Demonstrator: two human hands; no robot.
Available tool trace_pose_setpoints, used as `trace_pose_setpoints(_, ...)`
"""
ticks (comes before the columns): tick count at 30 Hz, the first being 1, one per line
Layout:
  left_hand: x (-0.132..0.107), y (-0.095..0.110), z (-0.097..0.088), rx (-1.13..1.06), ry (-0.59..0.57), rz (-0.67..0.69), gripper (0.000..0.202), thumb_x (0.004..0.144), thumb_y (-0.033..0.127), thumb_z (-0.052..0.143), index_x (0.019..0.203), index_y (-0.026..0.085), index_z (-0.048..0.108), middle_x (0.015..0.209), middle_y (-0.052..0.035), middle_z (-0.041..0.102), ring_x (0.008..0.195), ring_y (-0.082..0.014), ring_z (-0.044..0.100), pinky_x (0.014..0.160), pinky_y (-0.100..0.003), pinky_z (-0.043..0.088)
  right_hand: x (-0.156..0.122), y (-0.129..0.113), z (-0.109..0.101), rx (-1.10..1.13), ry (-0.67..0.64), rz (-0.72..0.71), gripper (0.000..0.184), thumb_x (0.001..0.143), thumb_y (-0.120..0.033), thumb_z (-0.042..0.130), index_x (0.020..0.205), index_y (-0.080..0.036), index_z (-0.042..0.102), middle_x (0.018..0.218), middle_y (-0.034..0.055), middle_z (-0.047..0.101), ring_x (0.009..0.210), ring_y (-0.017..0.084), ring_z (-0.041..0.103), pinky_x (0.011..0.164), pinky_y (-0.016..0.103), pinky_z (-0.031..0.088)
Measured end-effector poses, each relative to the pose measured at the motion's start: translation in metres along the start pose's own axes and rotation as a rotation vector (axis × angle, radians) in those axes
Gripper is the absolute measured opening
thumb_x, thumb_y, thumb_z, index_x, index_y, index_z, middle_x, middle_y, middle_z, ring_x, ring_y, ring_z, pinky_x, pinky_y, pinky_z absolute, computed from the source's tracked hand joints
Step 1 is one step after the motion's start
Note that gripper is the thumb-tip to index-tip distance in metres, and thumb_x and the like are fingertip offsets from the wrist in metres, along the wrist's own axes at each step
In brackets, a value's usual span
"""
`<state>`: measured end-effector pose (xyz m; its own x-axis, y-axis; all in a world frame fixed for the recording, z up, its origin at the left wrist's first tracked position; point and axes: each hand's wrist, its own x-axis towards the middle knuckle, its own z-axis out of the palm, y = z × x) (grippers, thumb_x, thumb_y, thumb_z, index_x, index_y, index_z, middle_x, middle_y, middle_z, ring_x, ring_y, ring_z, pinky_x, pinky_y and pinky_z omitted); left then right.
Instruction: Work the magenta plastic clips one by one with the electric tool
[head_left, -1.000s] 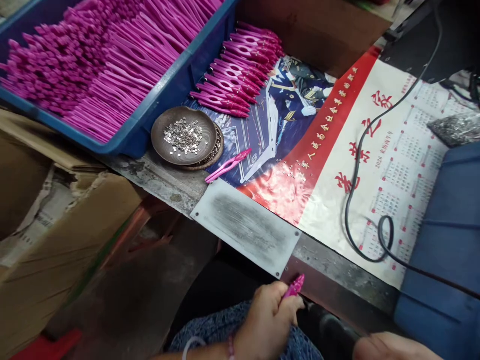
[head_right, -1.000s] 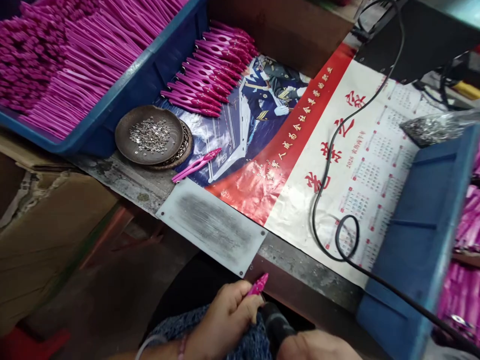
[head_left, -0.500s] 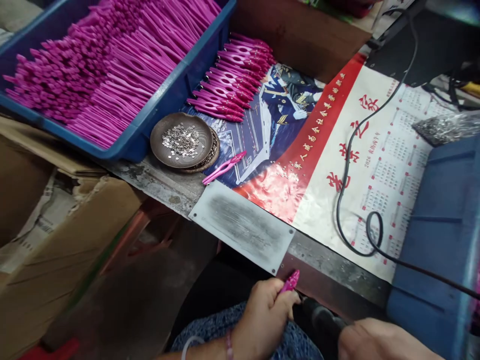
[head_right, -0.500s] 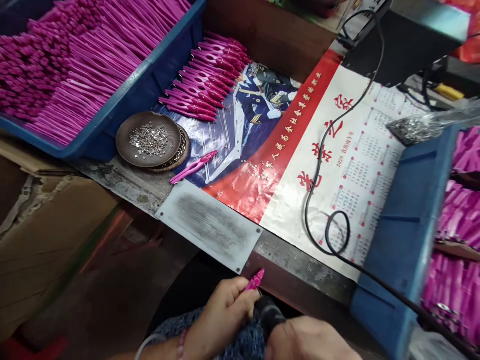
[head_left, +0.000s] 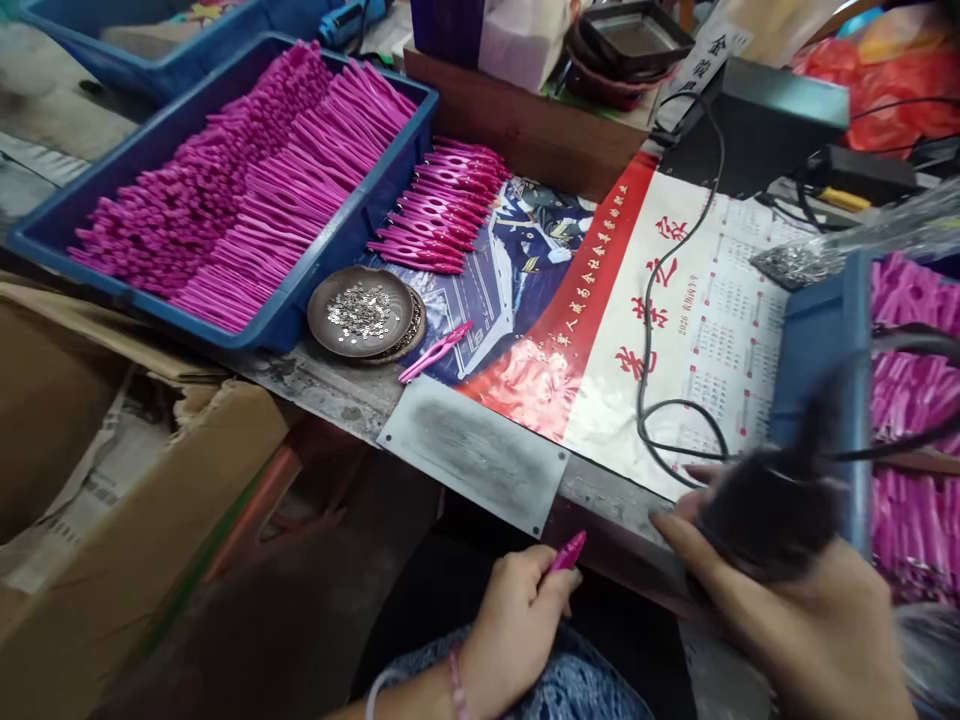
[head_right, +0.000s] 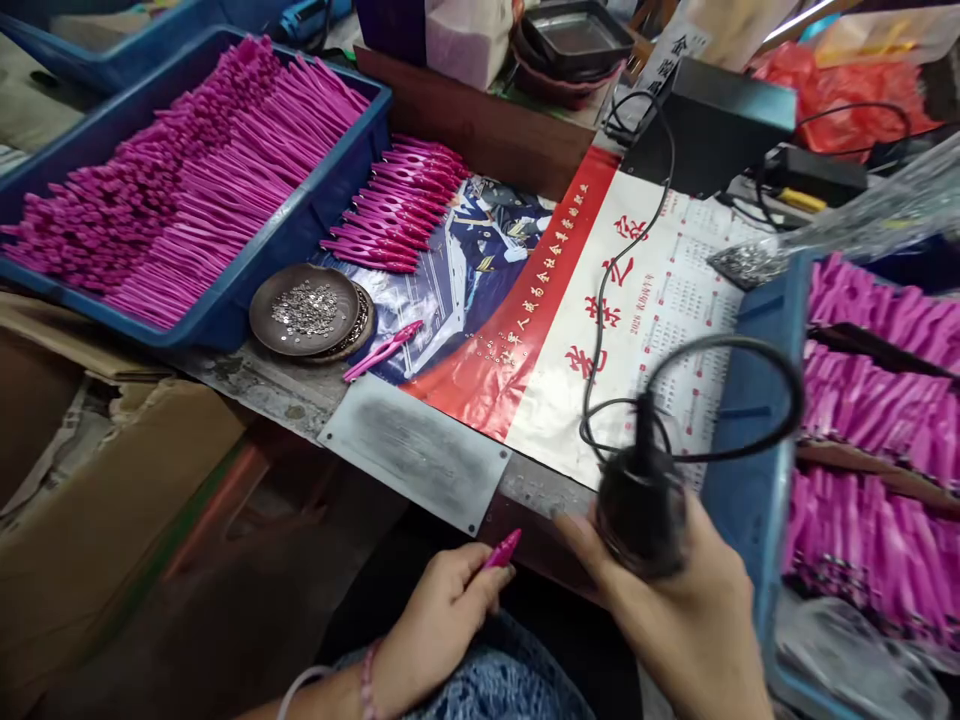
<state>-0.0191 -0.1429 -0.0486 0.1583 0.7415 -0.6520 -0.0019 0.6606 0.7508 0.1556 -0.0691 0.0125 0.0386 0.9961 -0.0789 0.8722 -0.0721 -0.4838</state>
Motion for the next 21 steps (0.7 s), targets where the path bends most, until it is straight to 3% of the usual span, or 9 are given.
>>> trace_pose_setpoints(2,-0.001,0.001,-0.001,0.050,0.006,0.017,0.030,0.088,0.033,0.050,0.061,0.019,0.046,0.058,0.0036,0.046,0.060,-0.0120,0.044,0.059,-0.026,0.031,0.014,-0.005,0.006,-0.055,-0.064,0.057,0.044,0.072,-0.066,0.064,0.086,-0.025,0.056,0.066,0.0022,0.064,0.061,0.026,0.064,0.053,0.032,0.045)
trace_pose_setpoints(7,-0.001,0.000,-0.002,0.127,0.013,0.036,0.030,0.088,0.032,0.049,0.062,0.019,0.043,0.058,0.0045,0.043,0.059,-0.0113,0.041,0.058,-0.026,0.027,0.039,-0.012,0.024,-0.374,-0.232,0.108,0.051,0.079,-0.064,0.057,0.109,-0.023,0.051,0.071,0.0086,0.068,0.074,0.039,0.068,0.058,0.037,0.043)
trace_pose_setpoints(16,0.000,0.004,-0.004,0.075,-0.032,-0.019,0.032,0.088,0.034,0.049,0.060,0.019,0.045,0.055,0.0045,0.042,0.057,-0.0115,0.041,0.057,-0.026,0.028,0.047,-0.024,0.039,-0.536,-0.317,0.072,0.053,0.087,-0.061,0.058,0.116,-0.018,0.046,0.083,0.0124,0.071,0.079,0.038,0.071,0.055,0.032,0.038)
trace_pose_setpoints(21,0.002,0.004,-0.005,0.006,-0.063,-0.073,0.036,0.089,0.039,0.049,0.059,0.019,0.045,0.049,0.0066,0.034,0.049,-0.0095,0.032,0.052,-0.025,0.024,0.048,-0.022,0.040,-0.521,-0.299,0.054,0.055,0.086,-0.061,0.059,0.117,-0.018,0.045,0.084,0.0127,0.071,0.080,0.039,0.071,0.055,0.032,0.037)
